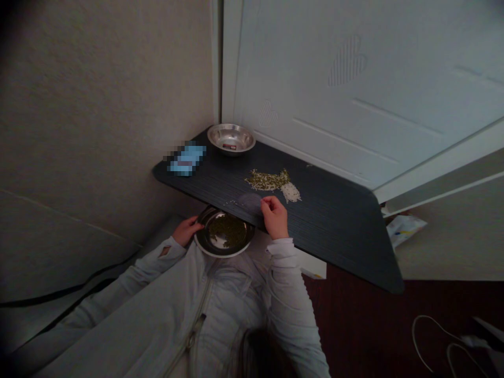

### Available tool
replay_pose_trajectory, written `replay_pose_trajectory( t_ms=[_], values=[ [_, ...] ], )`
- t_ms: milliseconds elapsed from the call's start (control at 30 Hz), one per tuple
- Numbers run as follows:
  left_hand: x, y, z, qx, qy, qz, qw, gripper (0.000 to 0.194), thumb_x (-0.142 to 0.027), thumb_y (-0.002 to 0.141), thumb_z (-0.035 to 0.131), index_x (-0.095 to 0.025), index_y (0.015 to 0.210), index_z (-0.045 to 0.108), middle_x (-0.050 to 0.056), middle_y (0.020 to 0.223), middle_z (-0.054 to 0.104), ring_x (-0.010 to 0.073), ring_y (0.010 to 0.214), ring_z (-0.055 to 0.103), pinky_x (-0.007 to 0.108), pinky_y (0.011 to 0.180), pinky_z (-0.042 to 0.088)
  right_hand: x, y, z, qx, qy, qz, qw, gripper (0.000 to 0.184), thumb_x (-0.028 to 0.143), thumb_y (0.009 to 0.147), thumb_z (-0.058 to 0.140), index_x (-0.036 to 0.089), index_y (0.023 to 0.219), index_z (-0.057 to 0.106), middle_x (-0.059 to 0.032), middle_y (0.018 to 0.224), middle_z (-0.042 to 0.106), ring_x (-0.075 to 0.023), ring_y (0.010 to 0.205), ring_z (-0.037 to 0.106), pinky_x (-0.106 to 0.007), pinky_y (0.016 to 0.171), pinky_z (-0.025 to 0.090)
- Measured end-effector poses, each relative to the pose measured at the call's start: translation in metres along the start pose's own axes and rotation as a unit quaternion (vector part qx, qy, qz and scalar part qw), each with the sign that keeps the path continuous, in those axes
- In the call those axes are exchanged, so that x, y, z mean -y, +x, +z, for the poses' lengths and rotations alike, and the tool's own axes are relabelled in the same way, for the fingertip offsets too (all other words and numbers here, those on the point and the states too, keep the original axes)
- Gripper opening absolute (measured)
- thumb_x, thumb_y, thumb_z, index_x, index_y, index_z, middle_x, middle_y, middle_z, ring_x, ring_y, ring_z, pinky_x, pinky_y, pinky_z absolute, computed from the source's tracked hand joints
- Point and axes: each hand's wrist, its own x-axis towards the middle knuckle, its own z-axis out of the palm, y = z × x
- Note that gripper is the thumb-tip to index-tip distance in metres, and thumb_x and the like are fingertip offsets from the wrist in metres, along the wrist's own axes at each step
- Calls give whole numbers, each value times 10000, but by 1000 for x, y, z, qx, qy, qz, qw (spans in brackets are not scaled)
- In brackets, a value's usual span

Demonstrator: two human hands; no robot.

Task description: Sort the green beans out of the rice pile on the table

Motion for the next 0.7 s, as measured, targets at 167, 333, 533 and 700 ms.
replay_pose_trajectory(
  t_ms=[167, 333, 533, 700],
  values=[
    [3, 1, -1, -2, 26, 3, 1000, 366, -273, 530, 524, -124, 858, 590, 5, 723, 623, 168, 689, 545, 276, 673, 406, 1, 0, 0, -8, -2, -9, 1000, 153, 293, 639, 455, 166, 693, 520, 32, 572, 474, -79, 521, 409, -205, 518, 316],
    [2, 2, -2, 3, 35, 8, 999, 378, -281, 537, 511, -125, 873, 588, 10, 744, 629, 173, 701, 547, 280, 675, 407, 2, -1, 0, 17, 9, -3, 1000, 158, 301, 638, 461, 168, 695, 523, 29, 587, 486, -82, 528, 419, -209, 526, 325],
    [1, 1, -1, 2, 22, 11, 1000, 389, -282, 527, 516, -131, 878, 588, 7, 764, 631, 174, 718, 548, 277, 685, 407, 3, -1, 0, 47, 20, -5, 999, 147, 279, 637, 465, 165, 704, 530, 27, 593, 489, -81, 539, 420, -206, 524, 322],
    [-1, 0, -1, 0, 23, 6, 1000, 388, -285, 524, 521, -135, 876, 588, 3, 754, 628, 173, 717, 548, 276, 688, 406, 2, -1, 0, 47, 25, -5, 999, 159, 286, 643, 460, 168, 721, 533, 32, 575, 480, -77, 521, 410, -201, 502, 313]
  ],
)
